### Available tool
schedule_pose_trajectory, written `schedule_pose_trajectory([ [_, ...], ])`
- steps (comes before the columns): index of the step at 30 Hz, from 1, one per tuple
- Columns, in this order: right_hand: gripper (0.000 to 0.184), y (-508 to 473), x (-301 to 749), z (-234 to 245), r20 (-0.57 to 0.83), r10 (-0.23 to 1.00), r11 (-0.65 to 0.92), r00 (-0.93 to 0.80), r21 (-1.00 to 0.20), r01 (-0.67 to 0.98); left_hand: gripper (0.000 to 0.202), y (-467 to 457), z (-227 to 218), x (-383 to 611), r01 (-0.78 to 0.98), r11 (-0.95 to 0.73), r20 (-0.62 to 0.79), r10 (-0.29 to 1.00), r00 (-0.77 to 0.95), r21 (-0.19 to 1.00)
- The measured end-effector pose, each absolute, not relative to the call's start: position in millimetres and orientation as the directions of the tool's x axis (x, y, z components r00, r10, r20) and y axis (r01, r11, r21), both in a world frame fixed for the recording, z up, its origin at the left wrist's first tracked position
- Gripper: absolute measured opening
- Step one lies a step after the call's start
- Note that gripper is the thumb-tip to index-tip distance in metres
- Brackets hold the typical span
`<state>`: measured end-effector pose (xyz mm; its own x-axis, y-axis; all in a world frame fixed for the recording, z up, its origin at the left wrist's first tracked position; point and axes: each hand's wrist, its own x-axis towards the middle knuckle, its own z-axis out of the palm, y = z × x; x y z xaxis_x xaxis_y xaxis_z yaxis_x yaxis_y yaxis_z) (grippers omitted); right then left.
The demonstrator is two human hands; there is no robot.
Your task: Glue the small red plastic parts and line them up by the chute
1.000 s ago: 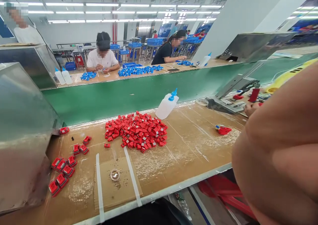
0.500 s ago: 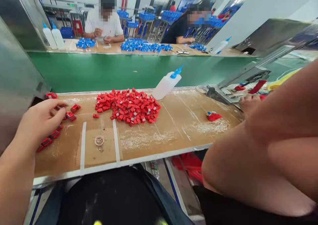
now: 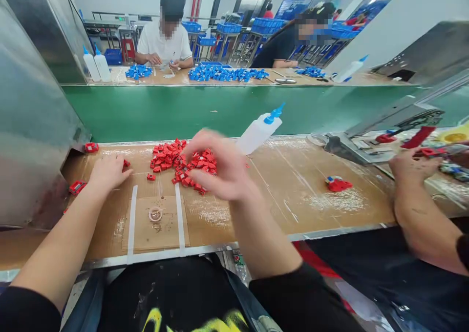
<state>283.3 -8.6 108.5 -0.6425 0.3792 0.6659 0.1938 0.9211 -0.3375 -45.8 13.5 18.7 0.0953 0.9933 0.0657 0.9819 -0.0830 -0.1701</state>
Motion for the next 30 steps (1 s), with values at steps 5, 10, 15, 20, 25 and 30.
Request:
schedule_pose_trajectory([
  [5,0.046,-1,248,24,0.338,0.4,0.876,-0.852,-0.413,0.248,0.026,20,12,-57,0.99,-0.08,0.071,0.994,0.089,-0.119],
  [10,0.052,-1,239,-15,0.182,0.316,0.877,-0.931,-0.431,0.213,0.028,7,8,-30,0.786,-0.153,0.266,0.964,-0.015,0.599],
  [15,0.035,0,233,-19,0.177,0.251,0.91,-0.952,-0.379,0.17,0.051,-7,-7,7,-0.033,0.007,-0.009,0.998,-0.066,0.999],
  [20,0.04,-1,230,-23,0.218,0.286,0.894,-0.933,-0.413,0.177,0.038,-17,-11,4,-0.137,0.15,-0.146,0.989,0.039,0.979],
  [25,0.035,-1,230,-23,0.201,0.295,0.853,-0.934,-0.496,0.163,0.048,-31,-13,-3,0.356,0.047,-0.067,0.997,0.045,0.933],
  [30,0.034,-3,229,-23,0.158,0.304,0.79,-0.939,-0.593,0.156,0.045,-37,-21,2,0.602,-0.143,0.083,0.988,0.126,0.785],
])
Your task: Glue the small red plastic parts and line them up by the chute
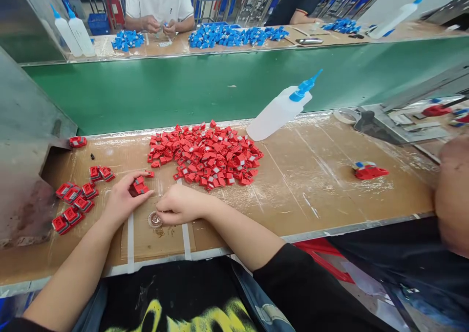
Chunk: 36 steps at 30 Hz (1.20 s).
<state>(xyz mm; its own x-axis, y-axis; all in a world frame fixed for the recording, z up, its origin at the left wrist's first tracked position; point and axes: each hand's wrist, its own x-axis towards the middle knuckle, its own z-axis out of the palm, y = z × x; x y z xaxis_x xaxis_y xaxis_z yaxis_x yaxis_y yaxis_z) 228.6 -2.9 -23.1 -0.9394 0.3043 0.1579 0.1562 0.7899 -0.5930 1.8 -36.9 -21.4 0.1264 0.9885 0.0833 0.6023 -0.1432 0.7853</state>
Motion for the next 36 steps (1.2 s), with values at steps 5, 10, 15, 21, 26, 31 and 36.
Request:
schedule_pose_trajectory([
  [5,0.037,-2,230,-24,0.22,0.341,0.687,-0.914,-0.722,0.082,0.053,-32,-33,1,0.585,-0.252,0.161,0.966,0.204,0.771],
  [10,0.044,6,228,-31,0.348,0.645,0.521,-0.681,-0.852,0.058,0.054,-31,-43,-1,0.531,-0.133,0.035,0.981,0.19,0.837],
  [15,0.046,12,220,-37,0.317,0.768,0.469,-0.557,-0.87,0.151,0.053,-30,-41,1,0.564,-0.143,0.034,0.979,0.199,0.813],
  [21,0.042,10,216,-37,0.277,0.741,0.484,-0.612,-0.852,0.201,0.053,-29,-40,1,0.567,-0.147,0.031,0.977,0.209,0.811],
  [26,0.042,11,216,-39,0.281,0.741,0.498,-0.61,-0.839,0.219,0.053,-29,-39,1,0.55,-0.137,0.026,0.978,0.206,0.824],
  [31,0.042,13,215,-42,0.261,0.739,0.504,-0.621,-0.825,0.254,0.052,-30,-37,2,0.533,-0.122,0.02,0.981,0.193,0.837],
  [36,0.04,13,214,-43,0.263,0.742,0.536,-0.617,-0.785,0.309,0.052,-29,-38,1,0.54,-0.139,0.039,0.981,0.192,0.83],
])
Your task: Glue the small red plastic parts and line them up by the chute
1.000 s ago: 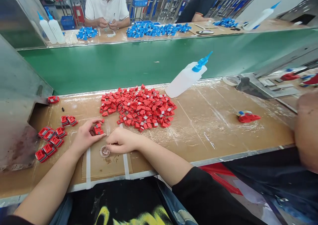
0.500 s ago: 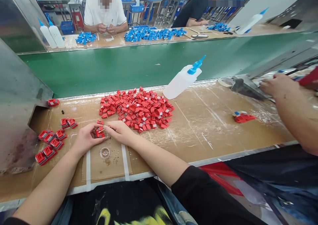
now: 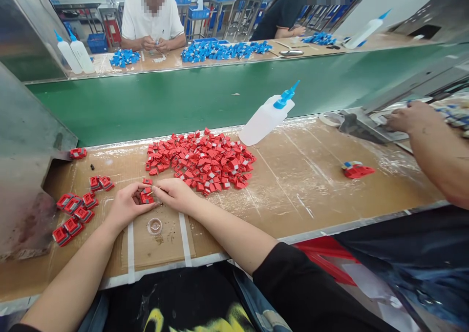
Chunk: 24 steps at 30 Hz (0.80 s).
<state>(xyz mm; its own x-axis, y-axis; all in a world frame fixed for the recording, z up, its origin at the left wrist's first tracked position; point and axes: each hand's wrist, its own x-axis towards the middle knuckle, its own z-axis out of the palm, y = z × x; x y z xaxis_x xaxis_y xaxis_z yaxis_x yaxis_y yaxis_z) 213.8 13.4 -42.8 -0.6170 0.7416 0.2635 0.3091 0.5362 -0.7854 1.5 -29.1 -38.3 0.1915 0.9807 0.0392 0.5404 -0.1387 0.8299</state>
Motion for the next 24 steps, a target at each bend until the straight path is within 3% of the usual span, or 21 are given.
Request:
schedule_pose_trajectory([
  [4,0.038,13.2,213.3,-41.2,0.274,0.703,0.555,-0.656,-0.788,0.266,0.051,-28.9,-40.5,0.6,0.54,-0.126,0.024,0.981,0.191,0.832],
  [8,0.037,12.8,213.7,-40.6,0.284,0.729,0.559,-0.623,-0.772,0.303,0.051,-28.9,-38.8,1.5,0.543,-0.125,0.025,0.982,0.186,0.83],
  [24,0.045,13.2,209.0,-47.0,0.304,0.738,0.492,-0.603,-0.854,0.172,0.048,-28.8,-41.5,-1.3,0.586,-0.154,0.041,0.979,0.202,0.796],
])
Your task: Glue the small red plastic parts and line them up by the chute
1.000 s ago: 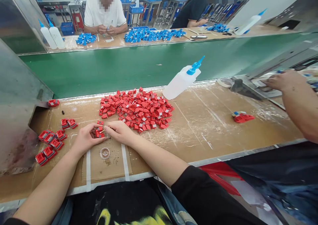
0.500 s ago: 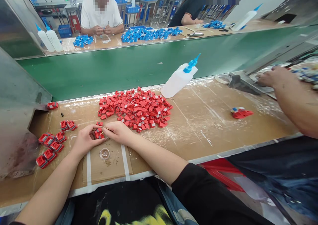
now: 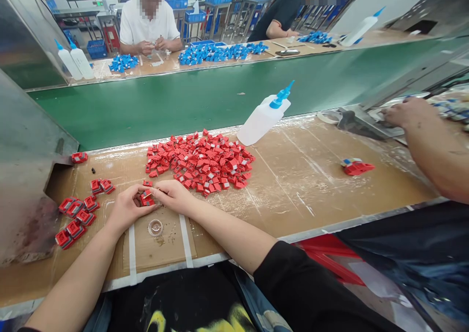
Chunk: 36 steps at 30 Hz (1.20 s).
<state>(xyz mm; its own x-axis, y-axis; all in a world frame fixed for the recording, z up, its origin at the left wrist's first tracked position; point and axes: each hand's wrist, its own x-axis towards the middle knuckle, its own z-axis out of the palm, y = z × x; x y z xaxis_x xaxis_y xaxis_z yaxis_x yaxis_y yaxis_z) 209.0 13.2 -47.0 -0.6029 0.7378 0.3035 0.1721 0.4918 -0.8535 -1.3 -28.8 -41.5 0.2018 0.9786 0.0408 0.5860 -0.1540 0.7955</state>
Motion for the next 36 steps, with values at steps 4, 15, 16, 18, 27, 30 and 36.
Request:
schedule_pose_trajectory([
  [4,0.045,14,209,-50,0.294,0.741,0.463,-0.604,-0.875,0.141,0.049,-28,-41,-1,0.578,-0.158,0.046,0.978,0.204,0.801],
  [15,0.047,15,208,-50,0.311,0.752,0.461,-0.581,-0.879,0.126,0.051,-30,-34,2,0.578,-0.122,0.014,0.982,0.188,0.807],
  [16,0.046,15,209,-48,0.329,0.746,0.481,-0.58,-0.867,0.127,0.051,-30,-33,2,0.572,-0.113,0.006,0.983,0.185,0.813],
  [18,0.045,14,209,-46,0.358,0.719,0.526,-0.596,-0.84,0.13,0.051,-31,-34,1,0.548,-0.096,-0.008,0.983,0.184,0.831],
  [27,0.043,15,210,-44,0.376,0.675,0.575,-0.634,-0.807,0.134,0.051,-29,-44,-3,0.51,-0.068,-0.034,0.982,0.188,0.857],
  [30,0.044,17,215,-42,0.379,0.672,0.583,-0.637,-0.8,0.139,0.052,-29,-44,-4,0.481,-0.048,-0.045,0.983,0.18,0.876],
  [36,0.051,7,231,-28,0.41,0.473,0.674,-0.78,-0.739,0.021,0.056,-26,-36,-19,0.183,-0.025,0.026,1.0,-0.002,0.983],
])
